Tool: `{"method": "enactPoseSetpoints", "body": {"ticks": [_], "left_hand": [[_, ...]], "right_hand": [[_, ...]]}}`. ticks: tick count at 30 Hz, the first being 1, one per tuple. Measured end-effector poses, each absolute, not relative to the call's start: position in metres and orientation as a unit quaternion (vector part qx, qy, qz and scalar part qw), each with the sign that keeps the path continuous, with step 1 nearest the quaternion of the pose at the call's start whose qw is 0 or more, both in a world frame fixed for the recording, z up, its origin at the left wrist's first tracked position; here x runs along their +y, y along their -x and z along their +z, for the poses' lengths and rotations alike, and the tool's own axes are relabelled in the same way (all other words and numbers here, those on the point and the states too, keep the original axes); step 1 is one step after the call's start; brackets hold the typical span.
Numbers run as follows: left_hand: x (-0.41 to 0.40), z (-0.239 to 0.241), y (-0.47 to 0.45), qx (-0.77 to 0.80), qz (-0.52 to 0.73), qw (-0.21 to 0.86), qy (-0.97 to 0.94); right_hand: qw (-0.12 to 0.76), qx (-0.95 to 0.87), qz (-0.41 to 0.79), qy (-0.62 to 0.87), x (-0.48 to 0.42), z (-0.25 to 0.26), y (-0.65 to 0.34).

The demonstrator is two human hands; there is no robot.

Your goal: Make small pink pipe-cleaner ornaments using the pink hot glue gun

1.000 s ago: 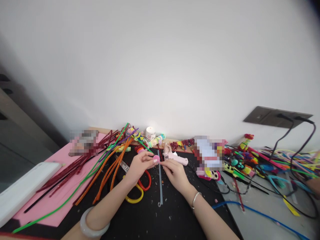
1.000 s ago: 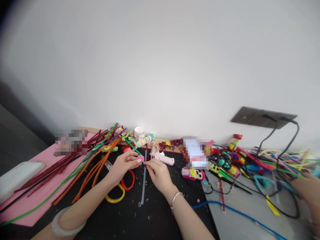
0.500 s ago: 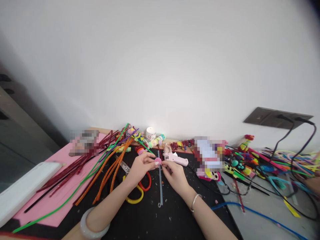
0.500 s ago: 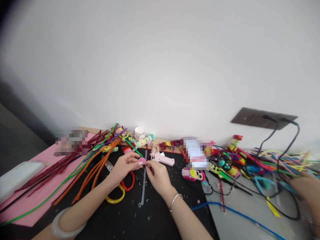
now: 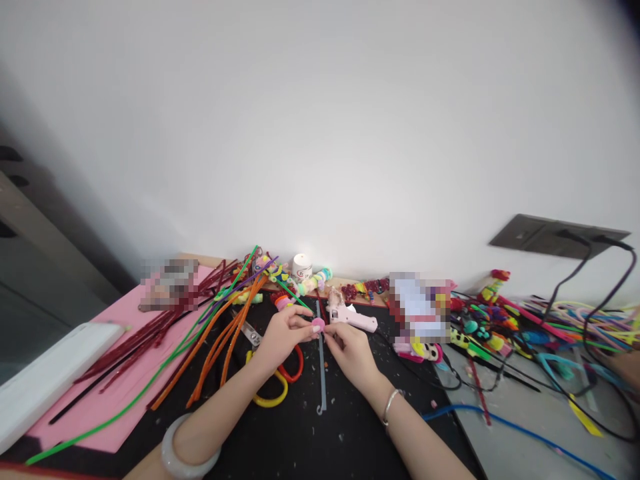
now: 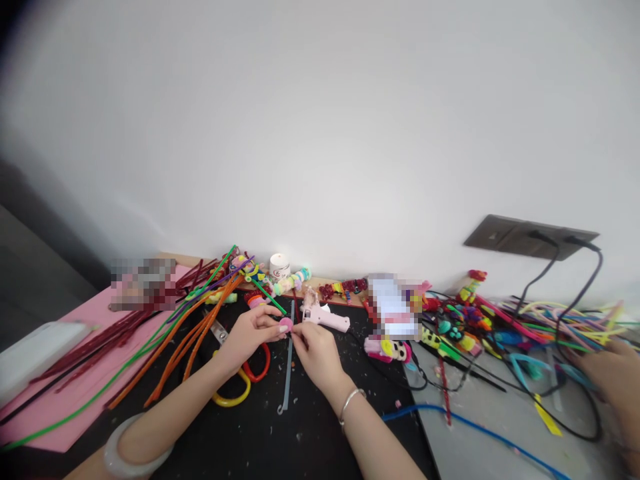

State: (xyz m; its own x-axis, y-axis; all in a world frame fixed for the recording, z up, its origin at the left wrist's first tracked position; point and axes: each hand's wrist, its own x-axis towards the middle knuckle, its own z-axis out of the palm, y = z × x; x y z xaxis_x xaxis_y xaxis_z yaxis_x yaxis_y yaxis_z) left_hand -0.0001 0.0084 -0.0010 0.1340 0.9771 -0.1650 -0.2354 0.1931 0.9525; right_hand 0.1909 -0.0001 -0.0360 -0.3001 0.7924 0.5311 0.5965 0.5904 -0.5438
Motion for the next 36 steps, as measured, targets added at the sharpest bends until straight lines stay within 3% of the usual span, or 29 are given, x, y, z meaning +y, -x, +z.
{"method": "enactPoseSetpoints", "body": {"ticks": [26, 36], "left_hand": [[0.0102, -0.0041, 0.0012, 0.461, 0.478, 0.553, -0.504], [0.0097, -0.0009, 0.0019, 0.457, 0.482, 0.542, -0.515]], "right_hand": [[0.422, -0.77, 0.176, 0.445, 0.0019, -0.038, -0.191], [0.446, -0.713, 0.299, 0.451, 0.0021, -0.0359, -0.1894]]}}
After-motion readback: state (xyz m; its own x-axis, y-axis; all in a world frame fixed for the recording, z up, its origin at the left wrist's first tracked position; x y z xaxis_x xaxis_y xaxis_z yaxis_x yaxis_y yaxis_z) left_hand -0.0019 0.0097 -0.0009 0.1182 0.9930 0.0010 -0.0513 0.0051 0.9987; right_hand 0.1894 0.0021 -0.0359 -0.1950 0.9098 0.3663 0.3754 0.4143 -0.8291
